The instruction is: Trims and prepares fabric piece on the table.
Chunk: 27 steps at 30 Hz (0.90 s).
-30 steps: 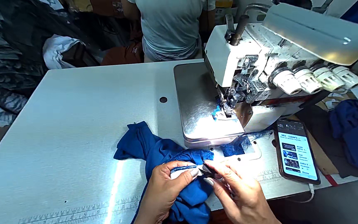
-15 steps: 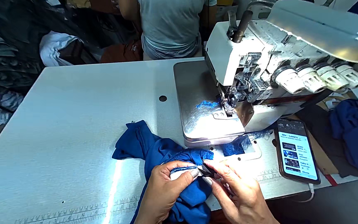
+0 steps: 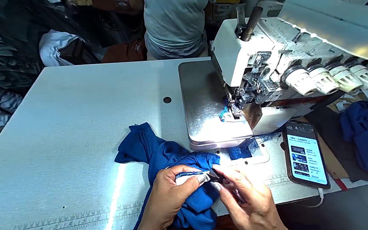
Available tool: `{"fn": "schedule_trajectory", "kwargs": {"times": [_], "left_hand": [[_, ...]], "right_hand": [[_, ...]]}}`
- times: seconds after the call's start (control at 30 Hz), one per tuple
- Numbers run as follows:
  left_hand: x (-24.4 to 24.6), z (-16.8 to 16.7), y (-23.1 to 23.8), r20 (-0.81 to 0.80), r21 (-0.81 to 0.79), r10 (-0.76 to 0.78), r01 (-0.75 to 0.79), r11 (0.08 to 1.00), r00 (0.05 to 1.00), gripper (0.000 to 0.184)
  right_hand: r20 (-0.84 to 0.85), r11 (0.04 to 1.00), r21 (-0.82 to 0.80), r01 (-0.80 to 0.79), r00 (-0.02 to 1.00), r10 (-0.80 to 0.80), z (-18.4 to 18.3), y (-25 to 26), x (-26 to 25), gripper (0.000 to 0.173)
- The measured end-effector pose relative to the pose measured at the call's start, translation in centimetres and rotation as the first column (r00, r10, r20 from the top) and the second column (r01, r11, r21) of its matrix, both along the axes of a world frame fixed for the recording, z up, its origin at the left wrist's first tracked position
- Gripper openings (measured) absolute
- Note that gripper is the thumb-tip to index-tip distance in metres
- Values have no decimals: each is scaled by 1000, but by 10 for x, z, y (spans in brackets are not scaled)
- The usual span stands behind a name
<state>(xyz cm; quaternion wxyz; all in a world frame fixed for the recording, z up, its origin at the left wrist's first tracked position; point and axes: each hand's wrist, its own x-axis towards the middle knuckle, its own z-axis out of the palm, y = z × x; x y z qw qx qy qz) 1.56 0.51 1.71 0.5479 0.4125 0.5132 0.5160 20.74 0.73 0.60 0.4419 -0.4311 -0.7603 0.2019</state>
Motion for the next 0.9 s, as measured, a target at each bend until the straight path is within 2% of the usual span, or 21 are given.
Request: {"fn": "schedule_trajectory", "kwargs": {"times": [0.57,0.63,0.77,0.9], "left_hand": [[0,-3,-1,-50,48,5,-3,999,999,8],[0,-3,-1,-48,44,-6,8,999,999,7],[-2,0,0,28,-11,-21,21,1000,999,7],[-2,1,0,46,-17,-24,25,1000,999,7]], "right_hand": [[89,999,27,25,996,-28,-1,-2,-2,30],[49,1000,23,9,999,-10,-5,-2,-3,29],[-149,995,-57,-77,987,67,-14,-1,-7,27],[-149,995,-49,-88,986,80,-13,0,-6,26]]}}
